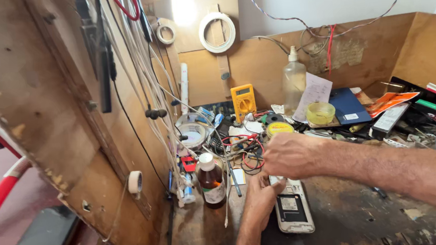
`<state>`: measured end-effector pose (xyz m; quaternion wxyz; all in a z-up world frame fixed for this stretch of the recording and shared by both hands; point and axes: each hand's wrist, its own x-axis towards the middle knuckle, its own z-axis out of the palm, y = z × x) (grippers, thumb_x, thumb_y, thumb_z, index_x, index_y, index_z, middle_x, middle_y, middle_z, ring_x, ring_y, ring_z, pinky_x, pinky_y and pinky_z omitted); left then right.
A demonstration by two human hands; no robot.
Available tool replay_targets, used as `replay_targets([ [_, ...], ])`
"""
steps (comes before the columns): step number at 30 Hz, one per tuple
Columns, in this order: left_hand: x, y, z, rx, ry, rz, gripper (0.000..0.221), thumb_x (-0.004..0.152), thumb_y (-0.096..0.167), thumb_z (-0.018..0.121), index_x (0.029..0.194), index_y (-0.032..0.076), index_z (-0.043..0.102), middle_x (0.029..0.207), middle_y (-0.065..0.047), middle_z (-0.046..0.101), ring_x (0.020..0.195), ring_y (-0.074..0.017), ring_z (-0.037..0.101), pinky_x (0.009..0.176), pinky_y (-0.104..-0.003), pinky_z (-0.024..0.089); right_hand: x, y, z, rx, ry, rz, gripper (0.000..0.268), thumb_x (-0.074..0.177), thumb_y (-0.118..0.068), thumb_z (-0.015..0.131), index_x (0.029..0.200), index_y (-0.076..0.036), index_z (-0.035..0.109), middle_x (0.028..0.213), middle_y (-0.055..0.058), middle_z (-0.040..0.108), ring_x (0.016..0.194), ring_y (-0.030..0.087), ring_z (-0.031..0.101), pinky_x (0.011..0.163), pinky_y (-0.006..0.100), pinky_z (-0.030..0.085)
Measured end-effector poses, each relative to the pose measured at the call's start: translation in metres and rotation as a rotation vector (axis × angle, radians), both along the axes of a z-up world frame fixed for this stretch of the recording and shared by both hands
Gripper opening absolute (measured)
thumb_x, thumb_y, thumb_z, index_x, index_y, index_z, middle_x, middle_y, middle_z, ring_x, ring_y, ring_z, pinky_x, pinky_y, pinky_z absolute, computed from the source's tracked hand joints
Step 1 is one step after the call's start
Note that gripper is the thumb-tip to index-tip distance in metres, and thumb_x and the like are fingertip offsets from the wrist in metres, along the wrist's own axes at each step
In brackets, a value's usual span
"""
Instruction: The person disassembles a mobile phone by removing the back cover and battery, then uses a small screwdriver to remove screws from the internal frame.
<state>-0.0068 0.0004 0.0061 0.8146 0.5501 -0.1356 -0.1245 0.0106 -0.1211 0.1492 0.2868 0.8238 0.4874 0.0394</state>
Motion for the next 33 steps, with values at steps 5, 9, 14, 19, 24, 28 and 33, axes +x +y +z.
replay_targets([
  [5, -0.001, 0.005, -0.007, 0.085, 0.056, 0.019, 0.025, 0.087, 0.0, 0.067, 0.111, -0.004, 0.072, 0.094, -0.005, 0.074, 0.081, -0.0122, 0.066, 0.074, -0.03, 0.052, 0.001, 0.004, -0.001, 0.24, 0.142, -0.382, 0.019, 0.076, -0.021, 0.074, 0.077, -0.002, 0.073, 0.079, 0.02, 0.071, 0.079, 0.037, 0.071, 0.07, 0.049, 0.055],
  [9, 0.01, -0.002, -0.018, 0.027, 0.082, -0.017, 0.022, 0.089, 0.003, 0.067, 0.109, -0.006, 0.07, 0.093, -0.009, 0.076, 0.08, -0.0147, 0.071, 0.075, -0.031, 0.057, 0.02, -0.019, 0.006, 0.205, 0.229, -0.743, 0.024, 0.082, -0.025, 0.075, 0.091, -0.003, 0.076, 0.082, 0.02, 0.07, 0.08, 0.037, 0.07, 0.074, 0.048, 0.057],
  [14, 0.02, -0.002, -0.029, 0.034, -0.014, 0.011, 0.023, 0.088, 0.002, 0.067, 0.109, -0.006, 0.071, 0.093, -0.009, 0.076, 0.08, -0.0146, 0.072, 0.074, -0.03, 0.058, 0.016, -0.057, -0.015, 1.955, 1.027, -0.183, 0.017, 0.108, -0.018, 0.062, 0.099, -0.006, 0.056, 0.062, -0.004, 0.047, 0.05, 0.013, 0.047, 0.043, 0.032, 0.04],
  [19, 0.018, -0.004, -0.031, -0.047, -0.02, -0.035, 0.02, 0.089, 0.002, 0.067, 0.108, -0.005, 0.07, 0.091, -0.008, 0.076, 0.079, -0.015, 0.072, 0.074, -0.03, 0.059, -0.005, -0.047, -0.01, 2.505, 1.721, 0.286, 0.043, 0.109, -0.04, 0.05, 0.139, -0.012, 0.062, 0.053, -0.007, 0.018, 0.043, 0.006, 0.02, 0.039, 0.023, 0.023],
  [24, 0.016, -0.004, -0.027, -0.039, 0.044, -0.068, 0.018, 0.091, 0.004, 0.067, 0.107, -0.004, 0.071, 0.088, -0.009, 0.077, 0.075, -0.0151, 0.072, 0.072, -0.03, 0.058, -0.026, -0.038, 0.077, 2.203, 1.765, 0.798, 0.047, 0.116, -0.043, 0.045, 0.155, -0.019, 0.051, 0.055, -0.01, 0.019, 0.046, 0.005, 0.017, 0.04, 0.024, 0.021],
  [28, 0.017, -0.004, -0.025, -0.027, 0.051, -0.067, 0.019, 0.091, 0.003, 0.067, 0.108, -0.005, 0.07, 0.088, -0.009, 0.077, 0.075, -0.0149, 0.072, 0.071, -0.03, 0.059, -0.036, -0.035, 0.11, 2.113, 1.668, 0.847, 0.046, 0.117, -0.045, 0.043, 0.157, -0.022, 0.049, 0.053, -0.009, 0.02, 0.044, 0.005, 0.018, 0.04, 0.022, 0.022],
  [33, 0.012, -0.002, -0.022, -0.085, 0.056, -0.065, 0.021, 0.09, 0.002, 0.067, 0.11, -0.005, 0.069, 0.089, -0.009, 0.076, 0.075, -0.0143, 0.072, 0.072, -0.03, 0.059, -0.038, -0.03, 0.094, 2.156, 1.711, 0.717, 0.047, 0.115, -0.044, 0.045, 0.157, -0.024, 0.049, 0.055, -0.007, 0.021, 0.047, 0.007, 0.018, 0.043, 0.023, 0.022],
])
